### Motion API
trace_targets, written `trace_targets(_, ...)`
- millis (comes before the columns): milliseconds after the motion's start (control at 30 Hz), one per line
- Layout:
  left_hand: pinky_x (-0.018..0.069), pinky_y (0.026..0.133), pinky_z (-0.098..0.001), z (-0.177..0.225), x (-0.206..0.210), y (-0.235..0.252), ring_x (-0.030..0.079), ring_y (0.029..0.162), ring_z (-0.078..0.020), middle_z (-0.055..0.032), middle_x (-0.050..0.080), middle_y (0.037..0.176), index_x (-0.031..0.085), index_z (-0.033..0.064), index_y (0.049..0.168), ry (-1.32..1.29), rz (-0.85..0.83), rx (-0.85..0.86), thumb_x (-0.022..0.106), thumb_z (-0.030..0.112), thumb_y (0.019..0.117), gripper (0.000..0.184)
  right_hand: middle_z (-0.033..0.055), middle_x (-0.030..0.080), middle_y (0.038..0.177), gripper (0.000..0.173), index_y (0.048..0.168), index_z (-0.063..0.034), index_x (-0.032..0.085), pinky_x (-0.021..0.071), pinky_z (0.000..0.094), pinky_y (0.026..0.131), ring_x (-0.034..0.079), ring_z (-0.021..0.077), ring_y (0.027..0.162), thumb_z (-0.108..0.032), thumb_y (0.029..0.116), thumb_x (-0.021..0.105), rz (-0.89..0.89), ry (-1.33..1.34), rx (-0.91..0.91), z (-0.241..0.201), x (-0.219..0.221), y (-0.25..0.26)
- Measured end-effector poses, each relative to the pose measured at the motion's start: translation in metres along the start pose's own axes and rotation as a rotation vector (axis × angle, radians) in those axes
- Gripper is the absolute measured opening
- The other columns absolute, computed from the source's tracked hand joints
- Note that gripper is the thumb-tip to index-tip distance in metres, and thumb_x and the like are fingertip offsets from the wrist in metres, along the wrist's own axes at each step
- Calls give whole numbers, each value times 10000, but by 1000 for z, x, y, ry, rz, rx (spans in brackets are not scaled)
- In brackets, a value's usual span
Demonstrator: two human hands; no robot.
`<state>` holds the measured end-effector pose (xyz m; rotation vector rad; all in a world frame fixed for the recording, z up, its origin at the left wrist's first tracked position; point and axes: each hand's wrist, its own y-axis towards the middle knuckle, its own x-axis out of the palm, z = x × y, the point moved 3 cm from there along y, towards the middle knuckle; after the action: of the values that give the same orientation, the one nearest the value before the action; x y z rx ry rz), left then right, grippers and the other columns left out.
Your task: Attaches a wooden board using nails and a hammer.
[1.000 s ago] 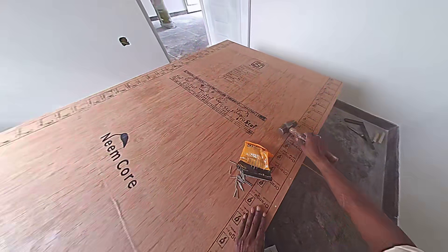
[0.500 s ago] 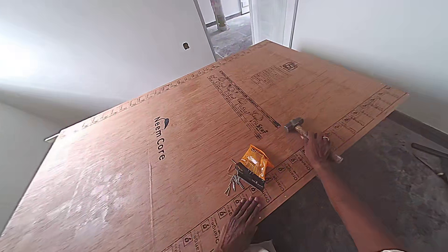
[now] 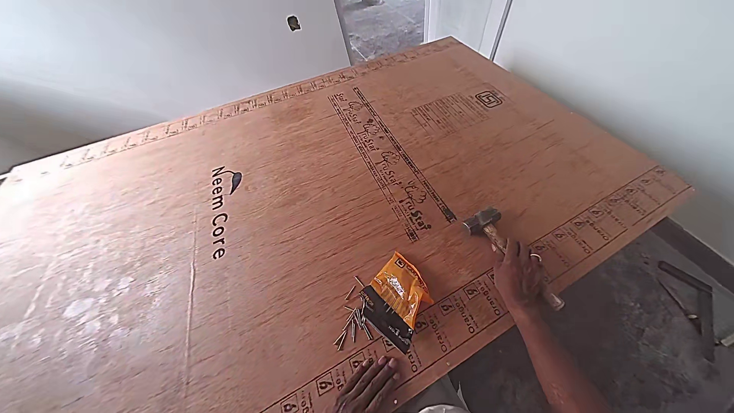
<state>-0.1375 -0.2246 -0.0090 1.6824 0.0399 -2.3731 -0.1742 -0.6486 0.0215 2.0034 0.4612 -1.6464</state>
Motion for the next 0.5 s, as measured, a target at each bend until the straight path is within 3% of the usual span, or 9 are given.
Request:
trace_targets(67, 275, 1241, -386, 3, -1, 4, 413, 1492, -197, -68, 536, 1543, 565, 101, 1458, -27, 0, -3, 413, 266, 1094, 427, 309, 628, 1275, 449, 1351, 24, 612, 517, 637, 860, 646, 512, 1100, -292, 1033, 608, 27, -13, -2, 2, 0, 1)
trace_targets(267, 257, 1257, -365, 7, -3, -1, 348, 1527, -170, -37, 471, 1597, 523, 135, 1494, -81, -28, -56, 420, 156, 1101, 407, 355, 586, 1318, 466, 1391, 38, 573, 455, 709, 910, 599, 569, 1154, -277, 1047, 554, 34, -16, -14, 5, 3, -6)
trace_targets(400, 249, 1266, -368, 9, -1, -8, 300, 1550, -190, -57, 409, 1635, 495, 147, 1508, -38, 34, -131, 442, 181, 1098, 414, 357, 581, 1314, 498, 1395, 39, 564, 438, 707, 947, 576, 569, 1188, -319, 1052, 512, 33, -25, -33, 11, 6, -8)
trace_targets(500, 206, 1272, -378, 10, 2, -12, 230, 1573, -179, -23, 329, 1678, 506, 165, 1483, 73, 91, -192, 415, 216, 1100, 397, 359, 565, 1336, 536, 1413, 51, 538, 428, 710, 962, 557, 578, 1210, -345, 1058, 477, 11, -36, -43, 12, 6, -6)
